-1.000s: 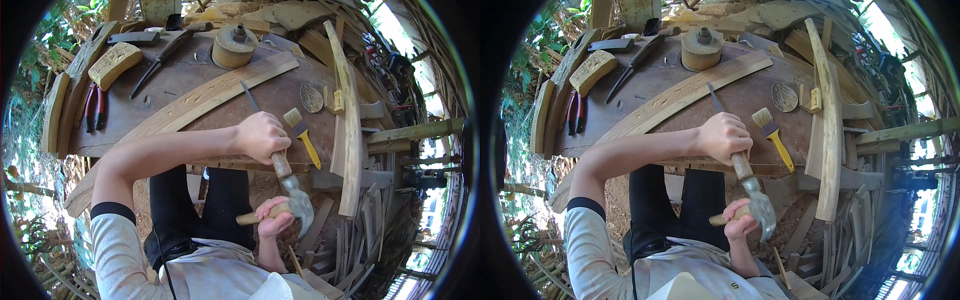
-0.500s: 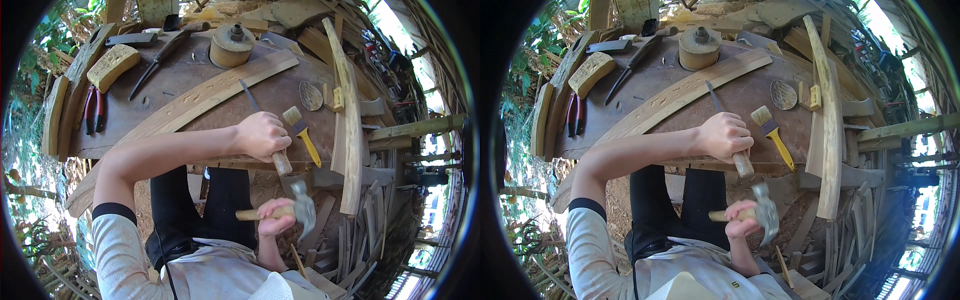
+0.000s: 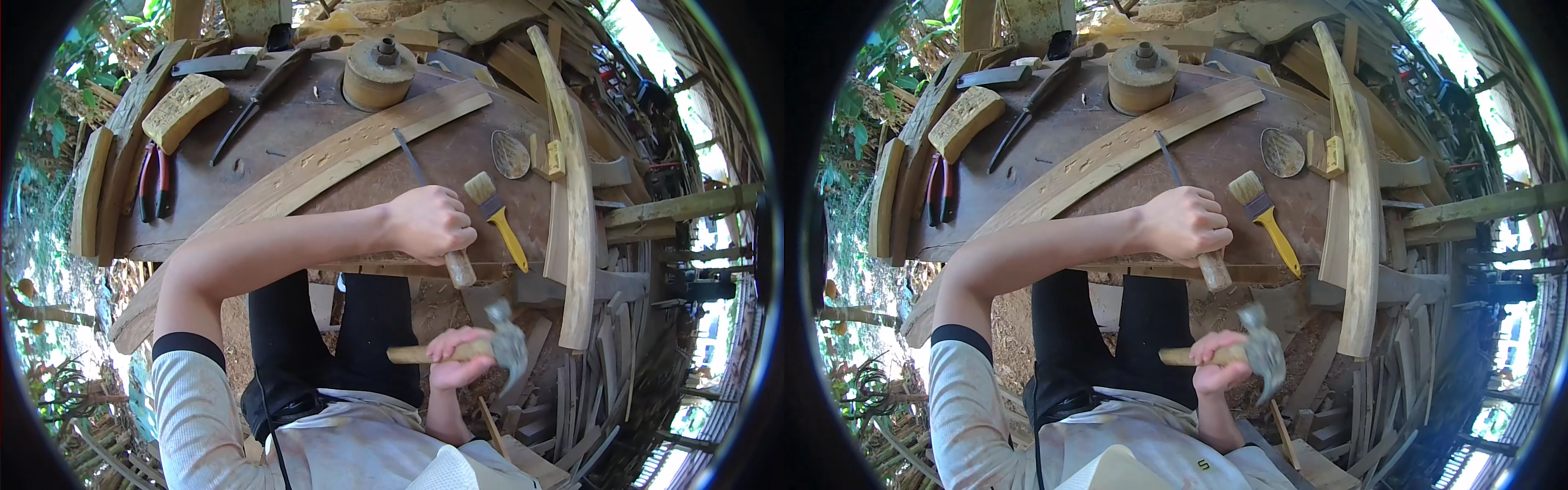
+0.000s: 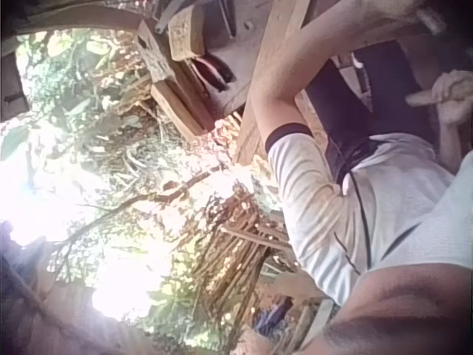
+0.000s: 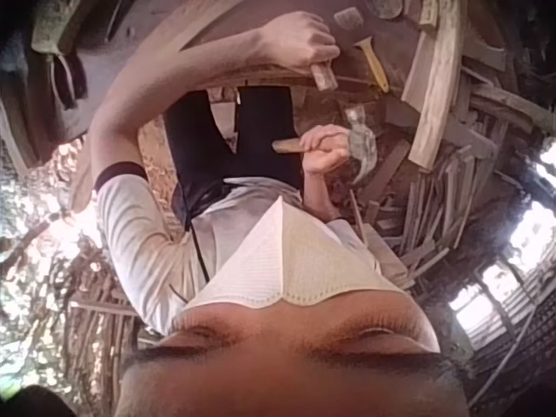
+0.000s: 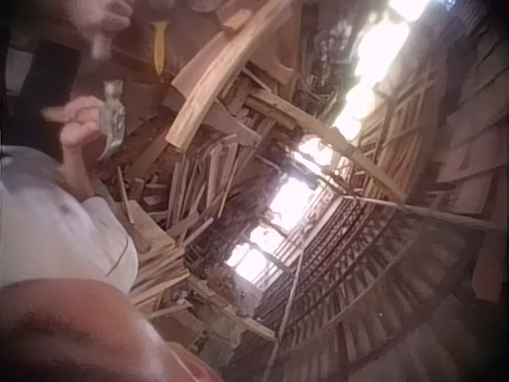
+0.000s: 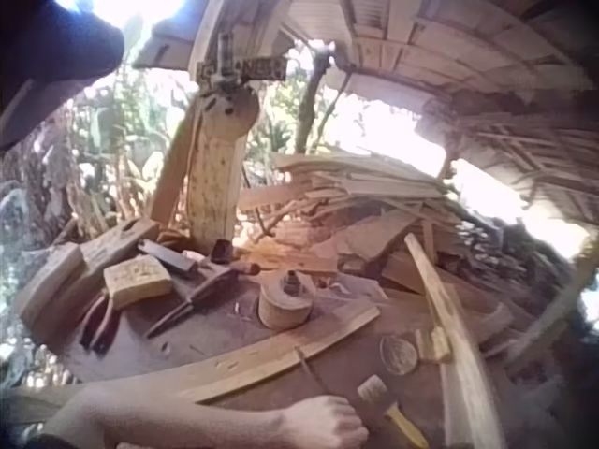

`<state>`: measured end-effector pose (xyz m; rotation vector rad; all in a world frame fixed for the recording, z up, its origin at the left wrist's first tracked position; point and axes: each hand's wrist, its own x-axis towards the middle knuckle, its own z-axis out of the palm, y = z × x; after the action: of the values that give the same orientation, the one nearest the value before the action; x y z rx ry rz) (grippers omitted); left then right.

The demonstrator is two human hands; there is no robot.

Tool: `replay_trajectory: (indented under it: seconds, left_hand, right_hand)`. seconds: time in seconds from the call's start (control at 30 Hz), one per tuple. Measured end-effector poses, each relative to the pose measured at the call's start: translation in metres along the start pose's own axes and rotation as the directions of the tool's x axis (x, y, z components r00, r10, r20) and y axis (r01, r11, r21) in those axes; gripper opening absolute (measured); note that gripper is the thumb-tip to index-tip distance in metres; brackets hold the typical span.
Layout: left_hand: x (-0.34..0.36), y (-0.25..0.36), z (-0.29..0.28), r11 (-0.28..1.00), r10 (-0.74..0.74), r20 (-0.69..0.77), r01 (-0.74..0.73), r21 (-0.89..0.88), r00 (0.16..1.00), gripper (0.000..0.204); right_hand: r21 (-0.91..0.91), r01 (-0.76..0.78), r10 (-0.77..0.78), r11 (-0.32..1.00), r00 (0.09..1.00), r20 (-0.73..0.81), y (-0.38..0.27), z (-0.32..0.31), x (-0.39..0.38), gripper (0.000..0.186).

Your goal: The person uses a hammer and a chisel to carve a long, thin piece of wood on a workbench. After carving, the person picks up a sanding block and smooths the surface of the wood by hand.

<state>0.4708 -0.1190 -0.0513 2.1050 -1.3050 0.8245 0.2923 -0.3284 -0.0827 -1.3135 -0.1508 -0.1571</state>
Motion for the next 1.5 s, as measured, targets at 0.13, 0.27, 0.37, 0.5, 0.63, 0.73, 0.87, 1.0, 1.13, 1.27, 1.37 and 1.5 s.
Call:
replay_trajectory:
  seconds: [0.13, 0.27, 0.37, 0.5, 0.63, 0.73, 0.87, 1.0, 1.13, 1.27, 1.37, 1.5]
  left_hand:
    - [0.002, 0.000, -0.001, 0.999, -0.046, 0.052, 0.047, -0.024, 0.998, 0.030]
    - [0.011, 0.002, -0.011, 0.991, -0.116, 0.354, 0.130, -0.015, 0.928, 0.024]
    - [0.016, 0.003, -0.017, 0.984, -0.158, 0.495, 0.178, 0.008, 0.855, 0.022]
    - [0.012, 0.001, -0.018, 0.993, -0.091, 0.426, 0.115, -0.031, 0.900, 0.023]
    - [0.016, 0.001, -0.025, 0.992, -0.096, 0.471, 0.124, -0.029, 0.877, 0.023]
    - [0.015, 0.001, -0.026, 0.989, -0.109, 0.484, 0.144, -0.035, 0.868, 0.022]
    - [0.013, 0.002, -0.023, 0.985, -0.110, 0.452, 0.157, -0.067, 0.885, 0.021]
    - [0.010, -0.001, -0.022, 0.982, -0.113, 0.356, 0.160, -0.103, 0.928, 0.023]
    - [0.004, -0.002, -0.018, 0.991, -0.055, 0.232, 0.081, -0.103, 0.971, 0.028]
    - [0.001, -0.004, -0.013, 0.992, -0.026, 0.166, 0.047, -0.121, 0.986, 0.031]
    - [0.002, -0.005, -0.010, 0.992, -0.014, 0.118, 0.028, -0.120, 0.993, 0.032]
    - [-0.001, -0.006, -0.010, 0.994, -0.004, 0.065, 0.011, -0.110, 0.998, 0.034]
  right_hand:
    - [0.111, 0.106, -0.095, 0.988, 0.990, -0.100, -0.001, 0.005, -0.005, 0.070]
    - [0.083, -0.006, 0.009, 0.997, 0.999, -0.046, 0.002, 0.005, -0.007, 0.071]
    - [0.053, -0.090, 0.088, 0.995, 0.995, 0.044, 0.005, 0.003, -0.009, 0.072]
    - [0.003, -0.042, 0.041, 0.999, 0.998, 0.044, 0.010, 0.008, -0.012, 0.068]
    - [0.007, -0.081, 0.080, 0.997, 0.995, 0.060, 0.012, 0.002, -0.011, 0.067]
    - [-0.013, -0.058, 0.059, 0.998, 0.997, 0.054, 0.015, -0.001, -0.015, 0.067]
    - [-0.021, 0.192, -0.193, 0.981, 0.980, -0.041, 0.022, 0.001, -0.025, 0.070]
    - [-0.177, 0.028, -0.010, 0.984, 0.995, 0.098, 0.021, -0.004, -0.015, 0.074]
    - [-0.110, 0.172, -0.173, 0.979, 0.985, 0.000, 0.014, 0.007, -0.019, 0.072]
    - [-0.168, 0.170, -0.155, 0.971, 0.983, 0.097, 0.024, 0.003, -0.004, 0.070]
    - [-0.090, 0.210, -0.211, 0.973, 0.978, 0.007, 0.025, 0.006, -0.006, 0.068]
    - [-0.118, 0.008, 0.003, 0.993, 0.996, 0.094, 0.015, 0.005, 0.000, 0.067]
